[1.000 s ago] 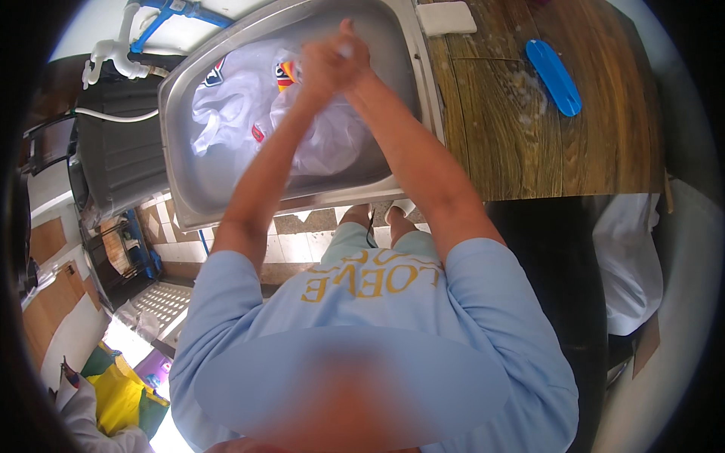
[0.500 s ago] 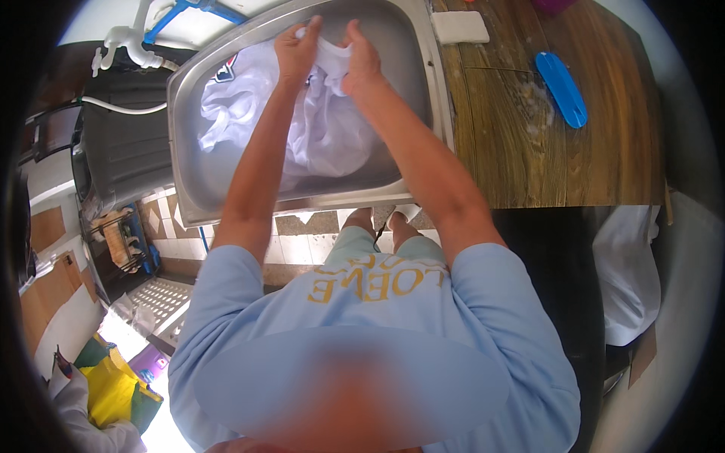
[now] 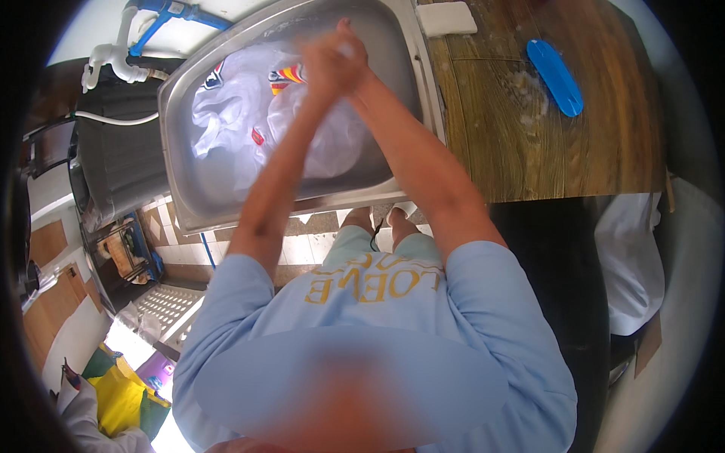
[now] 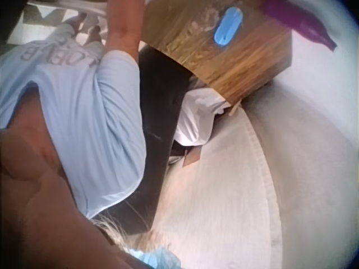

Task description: The person takes a white shirt from a top-loading washing machine, places it in a sink filled with water, and scrubs the fabric by hand several times before rinsing it and moving it back toward the washing machine.

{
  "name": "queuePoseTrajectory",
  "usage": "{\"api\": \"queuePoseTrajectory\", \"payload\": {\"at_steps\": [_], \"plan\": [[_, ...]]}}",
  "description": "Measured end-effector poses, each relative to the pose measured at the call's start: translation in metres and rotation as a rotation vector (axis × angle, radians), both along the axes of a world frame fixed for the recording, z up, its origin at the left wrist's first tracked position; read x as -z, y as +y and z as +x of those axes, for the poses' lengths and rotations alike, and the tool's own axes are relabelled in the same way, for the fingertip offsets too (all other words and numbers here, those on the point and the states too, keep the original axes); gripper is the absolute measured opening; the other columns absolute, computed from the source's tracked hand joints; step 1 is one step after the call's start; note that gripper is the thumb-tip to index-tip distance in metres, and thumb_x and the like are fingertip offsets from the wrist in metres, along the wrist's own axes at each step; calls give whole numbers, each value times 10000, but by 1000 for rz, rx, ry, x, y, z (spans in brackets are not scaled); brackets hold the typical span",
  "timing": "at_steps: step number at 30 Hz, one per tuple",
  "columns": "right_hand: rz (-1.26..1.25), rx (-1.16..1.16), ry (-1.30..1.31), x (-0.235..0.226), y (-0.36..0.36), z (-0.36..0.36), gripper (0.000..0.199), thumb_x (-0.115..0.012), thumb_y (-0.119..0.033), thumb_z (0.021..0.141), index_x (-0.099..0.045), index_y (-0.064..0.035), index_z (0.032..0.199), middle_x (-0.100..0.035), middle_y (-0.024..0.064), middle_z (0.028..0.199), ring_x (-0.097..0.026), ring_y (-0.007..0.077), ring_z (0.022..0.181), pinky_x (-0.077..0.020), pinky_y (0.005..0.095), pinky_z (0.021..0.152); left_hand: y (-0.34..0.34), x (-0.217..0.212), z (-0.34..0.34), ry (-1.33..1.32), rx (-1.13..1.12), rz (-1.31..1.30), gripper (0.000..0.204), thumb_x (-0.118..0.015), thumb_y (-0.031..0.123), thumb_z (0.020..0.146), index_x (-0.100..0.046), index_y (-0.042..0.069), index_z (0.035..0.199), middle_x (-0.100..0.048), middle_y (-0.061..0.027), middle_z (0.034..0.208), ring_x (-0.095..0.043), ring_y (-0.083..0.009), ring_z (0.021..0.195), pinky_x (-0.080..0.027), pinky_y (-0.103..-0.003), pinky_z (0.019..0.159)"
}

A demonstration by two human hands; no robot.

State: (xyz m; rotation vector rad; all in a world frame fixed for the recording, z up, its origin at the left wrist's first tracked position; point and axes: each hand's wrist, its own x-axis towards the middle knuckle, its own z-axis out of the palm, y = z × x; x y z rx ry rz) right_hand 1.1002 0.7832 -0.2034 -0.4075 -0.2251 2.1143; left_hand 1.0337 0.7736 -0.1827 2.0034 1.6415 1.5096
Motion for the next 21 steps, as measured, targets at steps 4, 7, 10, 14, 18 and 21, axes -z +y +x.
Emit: {"api": "queuePoseTrajectory", "payload": {"at_steps": [4, 7, 10, 14, 18, 21], "plan": [[70, -1, 19, -1, -13, 0, 465, -456, -557, 894, -431, -135, 703, -478, 11, 669, -502, 170, 613, -437, 303, 571, 9, 1, -16, 205, -121, -59, 106, -617, 135, 761, -653, 46, 715, -632, -134, 638, -630, -307, 625, -501, -362, 669], [-244, 140, -253, -18, -10, -13, 471, -432, -556, 901, -430, -133, 694, -497, 24, 692, -516, 175, 626, -446, 320, 565, 11, -38, -18, -170, -49, -453, 148, -597, 172, 808, -657, 63, 729, -640, -133, 678, -617, -352, 699, -470, -416, 781], [-303, -33, -17, -49, -27, -10, 390, -484, -505, 902, -469, -165, 711, -539, 15, 728, -546, 178, 672, -471, 334, 625, -7, 7, -20, 145, -76, 110, 170, -618, 199, 805, -659, 51, 734, -643, -125, 666, -621, -346, 702, -463, -401, 797], [-5, 55, -3, 6, -15, -1, 369, -487, -510, 896, -518, -162, 779, -568, 27, 780, -578, 206, 729, -487, 338, 744, 5, 8, -17, 202, -16, 102, 138, -649, 179, 759, -654, 44, 733, -635, -123, 664, -589, -327, 632, -458, -365, 671], [-225, 115, -319, -14, -11, -17, 375, -494, -500, 898, -469, -154, 755, -570, 36, 786, -580, 200, 734, -495, 352, 737, 10, -22, -30, -227, -49, -262, 108, -654, 131, 741, -654, 23, 727, -645, -117, 647, -628, -296, 626, -493, -333, 650], [150, -86, 121, 16, 7, 19, 393, -481, -495, 907, -434, -146, 733, -527, 29, 738, -560, 194, 737, -489, 353, 709, 12, -20, -10, -133, 23, 3, 97, -640, 87, 745, -634, 4, 695, -594, -120, 540, -577, -222, 470, -453, -312, 504]]}}
